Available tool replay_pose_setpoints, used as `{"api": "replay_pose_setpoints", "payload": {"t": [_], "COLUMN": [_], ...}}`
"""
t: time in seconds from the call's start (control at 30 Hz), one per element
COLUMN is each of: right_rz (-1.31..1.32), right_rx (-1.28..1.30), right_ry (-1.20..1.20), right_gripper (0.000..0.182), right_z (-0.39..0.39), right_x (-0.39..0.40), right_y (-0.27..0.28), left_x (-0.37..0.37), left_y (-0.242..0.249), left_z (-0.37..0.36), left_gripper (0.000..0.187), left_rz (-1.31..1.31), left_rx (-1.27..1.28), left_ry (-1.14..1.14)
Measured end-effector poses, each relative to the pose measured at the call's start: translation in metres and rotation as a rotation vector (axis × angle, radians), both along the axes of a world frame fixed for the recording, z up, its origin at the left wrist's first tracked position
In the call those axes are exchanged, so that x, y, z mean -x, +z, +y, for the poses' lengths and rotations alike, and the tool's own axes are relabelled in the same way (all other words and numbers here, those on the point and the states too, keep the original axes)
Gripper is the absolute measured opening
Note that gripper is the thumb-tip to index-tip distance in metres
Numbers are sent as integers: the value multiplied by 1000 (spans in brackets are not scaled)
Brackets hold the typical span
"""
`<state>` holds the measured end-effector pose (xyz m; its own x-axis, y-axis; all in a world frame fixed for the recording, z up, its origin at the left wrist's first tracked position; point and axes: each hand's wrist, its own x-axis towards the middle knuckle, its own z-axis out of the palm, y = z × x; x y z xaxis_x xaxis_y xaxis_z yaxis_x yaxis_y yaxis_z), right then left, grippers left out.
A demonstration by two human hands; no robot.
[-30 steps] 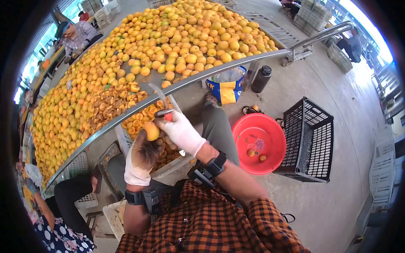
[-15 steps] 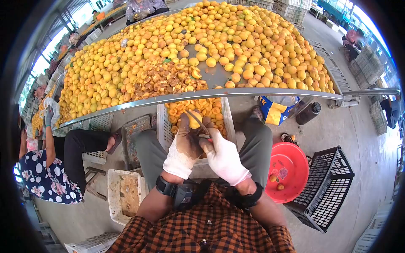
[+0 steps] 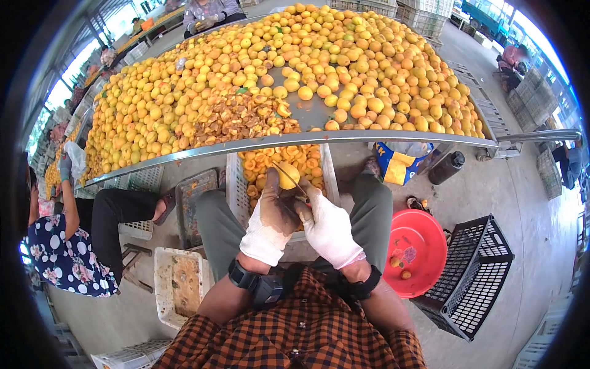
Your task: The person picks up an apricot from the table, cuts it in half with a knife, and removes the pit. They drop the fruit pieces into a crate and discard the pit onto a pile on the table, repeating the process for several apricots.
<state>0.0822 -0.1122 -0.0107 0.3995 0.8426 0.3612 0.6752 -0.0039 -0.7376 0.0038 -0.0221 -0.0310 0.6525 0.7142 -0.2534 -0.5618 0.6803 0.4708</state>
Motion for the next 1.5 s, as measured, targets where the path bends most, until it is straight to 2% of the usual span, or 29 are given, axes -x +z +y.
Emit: {"api": "replay_pose_setpoints", "payload": {"t": [0.17, 0.27, 0.37, 0.5, 0.6, 0.67, 0.7, 0.77, 0.87, 0.9, 0.97, 1.07, 1.13, 1.2, 1.23, 1.27, 1.33, 1.37, 1.4, 1.47, 1.5], "right_rz": [22, 6, -16, 1, 27, 51, 65, 82, 194, 252, 312, 332, 348, 270, 323, 322, 267, 361, 361, 534, 658], "right_rx": [16, -1, 93, 137, 165, 180, 186, 188, 108, 2, -134, -113, -138, -138, -71, -64, 6, 21, 30, -49, -14], "right_ry": [-52, -72, -101, -72, -43, -26, 8, 51, 76, 44, -16, -54, -64, 5, 59, 59, 151, 163, 170, 145, 96], "right_gripper": [43, 43, 45, 38, 30, 27, 25, 23, 21, 20, 20, 20, 20, 21, 21, 21, 22, 23, 23, 24, 26], "right_z": [0, 0, 0, 1, -1, -2, -2, -3, -3, -3, -3, -11, -13, -17, -17, -17, -11, -8, -3, 9, 11], "right_x": [3, 5, 6, 4, 3, 1, -1, -2, 1, 7, 15, 16, 14, 9, 3, -4, -14, -12, -10, -5, 0], "right_y": [-11, -12, -13, -12, -5, 0, 1, 1, 0, -1, -3, 0, 4, 13, 14, 10, 0, 1, -4, -13, -9], "left_x": [-2, 2, 2, 4, 5, 10, 13, 20, 16, 14, 10, 9, 11, 17, 21, 24, 28, 29, 28, 20, 19], "left_y": [8, 0, -10, -10, -6, 0, 5, 21, 31, 31, 27, 25, 30, 40, 44, 45, 44, 40, 36, 28, 24], "left_z": [-8, -5, -3, -6, -8, -6, -6, -7, -9, -10, -12, -13, -12, -8, -2, 6, 22, 26, 24, 10, 5], "left_gripper": [46, 44, 41, 39, 40, 42, 42, 46, 51, 51, 55, 57, 55, 42, 34, 34, 42, 41, 41, 32, 37], "left_rz": [-77, -132, -184, -142, -110, 99, 103, 399, 363, 363, 117, 111, 97, 176, 237, 236, 510, 489, 491, 217, 80], "left_rx": [177, 125, 156, 113, 30, -222, -223, -514, -512, -523, -334, -439, -452, -498, -558, -551, -965, -1008, -999, -412, -313], "left_ry": [2, -63, -86, -70, -59, 16, 20, 33, 46, 47, -104, -167, -176, -200, -233, -232, -409, -400, -393, -150, -127]}}
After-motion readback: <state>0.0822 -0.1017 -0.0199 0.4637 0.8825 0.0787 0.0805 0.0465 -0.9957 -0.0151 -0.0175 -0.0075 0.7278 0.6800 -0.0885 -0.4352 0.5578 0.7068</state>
